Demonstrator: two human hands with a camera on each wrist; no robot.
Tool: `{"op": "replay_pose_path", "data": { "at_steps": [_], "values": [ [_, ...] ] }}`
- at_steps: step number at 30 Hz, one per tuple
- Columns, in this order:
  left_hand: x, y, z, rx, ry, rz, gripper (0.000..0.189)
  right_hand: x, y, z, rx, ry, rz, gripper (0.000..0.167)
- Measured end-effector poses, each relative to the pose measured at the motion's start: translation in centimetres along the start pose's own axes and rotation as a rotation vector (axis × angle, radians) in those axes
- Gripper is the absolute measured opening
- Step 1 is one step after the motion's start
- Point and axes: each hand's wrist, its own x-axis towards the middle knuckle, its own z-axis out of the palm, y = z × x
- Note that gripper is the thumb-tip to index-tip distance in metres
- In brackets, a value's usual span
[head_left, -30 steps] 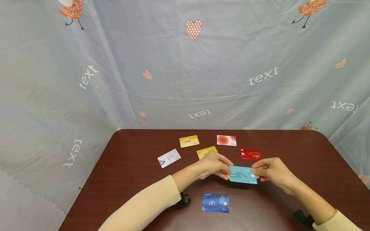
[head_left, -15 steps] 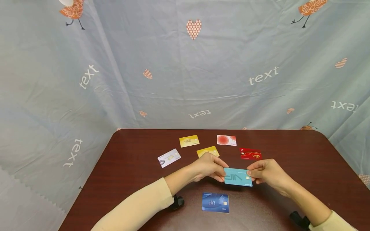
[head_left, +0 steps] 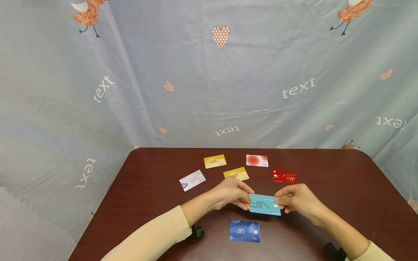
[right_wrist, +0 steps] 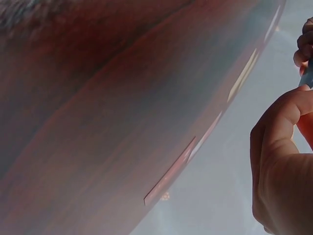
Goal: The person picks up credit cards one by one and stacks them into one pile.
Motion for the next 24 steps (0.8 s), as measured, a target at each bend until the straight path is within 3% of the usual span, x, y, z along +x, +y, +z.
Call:
{"op": "replay_pose_path", "data": {
  "at_steps": [24],
  "values": [
    [-1.8,-0.7,-1.3,0.014,0.022,0.000,0.021,0.2,-0.7,2.2,0.030,-0.034,-0.024,0.025]
  ]
}}
